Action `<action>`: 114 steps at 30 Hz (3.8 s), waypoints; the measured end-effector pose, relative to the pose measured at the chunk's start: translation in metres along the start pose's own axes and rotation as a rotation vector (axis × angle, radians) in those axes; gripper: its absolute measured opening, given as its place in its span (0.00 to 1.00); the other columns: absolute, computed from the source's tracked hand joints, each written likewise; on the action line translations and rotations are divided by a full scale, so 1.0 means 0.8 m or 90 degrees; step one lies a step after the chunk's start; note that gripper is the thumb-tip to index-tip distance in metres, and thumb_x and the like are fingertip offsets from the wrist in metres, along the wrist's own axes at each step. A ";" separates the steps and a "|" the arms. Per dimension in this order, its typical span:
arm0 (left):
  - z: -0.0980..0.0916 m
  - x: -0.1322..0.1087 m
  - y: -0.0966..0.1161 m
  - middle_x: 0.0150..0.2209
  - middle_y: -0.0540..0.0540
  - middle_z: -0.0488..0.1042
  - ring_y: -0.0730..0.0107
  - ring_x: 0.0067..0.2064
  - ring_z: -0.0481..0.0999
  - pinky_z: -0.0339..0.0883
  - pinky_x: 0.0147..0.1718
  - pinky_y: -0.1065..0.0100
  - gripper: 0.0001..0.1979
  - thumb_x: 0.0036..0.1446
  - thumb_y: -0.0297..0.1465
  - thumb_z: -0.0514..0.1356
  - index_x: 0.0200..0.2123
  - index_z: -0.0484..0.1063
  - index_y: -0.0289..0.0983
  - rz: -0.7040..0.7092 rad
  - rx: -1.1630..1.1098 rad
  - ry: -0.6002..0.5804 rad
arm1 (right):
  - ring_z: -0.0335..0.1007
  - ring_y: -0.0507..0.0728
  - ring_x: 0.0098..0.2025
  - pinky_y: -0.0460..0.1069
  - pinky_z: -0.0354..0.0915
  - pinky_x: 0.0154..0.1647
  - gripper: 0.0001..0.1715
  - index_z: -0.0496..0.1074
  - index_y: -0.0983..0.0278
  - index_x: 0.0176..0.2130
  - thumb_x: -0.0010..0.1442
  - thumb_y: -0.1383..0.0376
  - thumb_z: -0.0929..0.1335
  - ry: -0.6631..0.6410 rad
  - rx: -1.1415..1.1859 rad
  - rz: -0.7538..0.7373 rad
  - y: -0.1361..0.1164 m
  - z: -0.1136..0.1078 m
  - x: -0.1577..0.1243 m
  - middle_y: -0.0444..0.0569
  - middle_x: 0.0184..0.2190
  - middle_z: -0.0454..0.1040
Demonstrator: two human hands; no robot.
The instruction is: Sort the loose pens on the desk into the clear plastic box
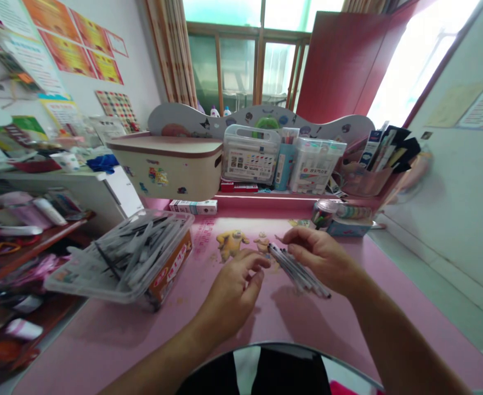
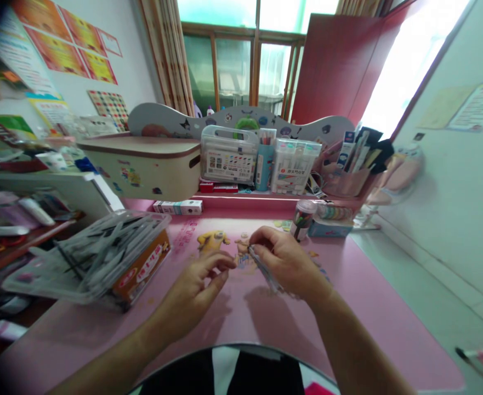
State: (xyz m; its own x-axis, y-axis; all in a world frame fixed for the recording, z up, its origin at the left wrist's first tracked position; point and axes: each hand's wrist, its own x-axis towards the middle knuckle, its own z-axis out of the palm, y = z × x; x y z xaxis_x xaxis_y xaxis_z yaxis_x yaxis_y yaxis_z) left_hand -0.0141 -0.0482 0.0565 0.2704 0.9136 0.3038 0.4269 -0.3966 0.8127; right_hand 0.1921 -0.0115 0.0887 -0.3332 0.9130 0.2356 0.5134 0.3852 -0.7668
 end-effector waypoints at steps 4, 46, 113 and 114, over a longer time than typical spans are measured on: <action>0.021 0.016 -0.024 0.32 0.46 0.76 0.68 0.32 0.73 0.64 0.32 0.68 0.07 0.53 0.26 0.57 0.34 0.76 0.37 -0.182 -0.201 -0.057 | 0.69 0.56 0.33 0.48 0.57 0.33 0.10 0.73 0.64 0.30 0.61 0.68 0.63 -0.049 -0.334 0.121 0.034 -0.010 -0.002 0.51 0.31 0.76; 0.052 0.022 -0.086 0.40 0.42 0.78 0.68 0.33 0.78 0.69 0.30 0.70 0.19 0.53 0.39 0.67 0.45 0.74 0.35 -0.267 -0.690 0.056 | 0.69 0.51 0.27 0.46 0.65 0.27 0.13 0.70 0.63 0.34 0.52 0.57 0.72 -0.111 0.490 0.176 0.047 0.115 0.019 0.42 0.26 0.72; 0.008 0.027 -0.100 0.18 0.58 0.61 0.82 0.17 0.53 0.48 0.16 0.79 0.17 0.47 0.31 0.67 0.39 0.66 0.38 -0.357 -0.754 -0.062 | 0.46 0.46 0.16 0.42 0.42 0.14 0.21 0.63 0.61 0.29 0.53 0.48 0.70 0.033 0.684 0.290 0.058 0.145 0.002 0.34 0.17 0.52; 0.008 0.025 -0.098 0.17 0.58 0.60 0.83 0.16 0.50 0.46 0.16 0.79 0.15 0.47 0.31 0.67 0.37 0.67 0.38 -0.373 -0.784 -0.099 | 0.46 0.45 0.16 0.41 0.40 0.13 0.22 0.63 0.61 0.29 0.53 0.47 0.70 0.037 0.694 0.306 0.058 0.144 0.004 0.34 0.17 0.53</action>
State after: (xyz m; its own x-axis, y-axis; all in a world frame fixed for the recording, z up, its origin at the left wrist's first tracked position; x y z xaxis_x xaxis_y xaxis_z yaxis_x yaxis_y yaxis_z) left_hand -0.0364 0.0009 -0.0047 0.4457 0.8661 -0.2262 -0.5016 0.4510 0.7382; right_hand 0.1239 -0.0065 -0.0150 -0.2394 0.9482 -0.2087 -0.3764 -0.2888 -0.8803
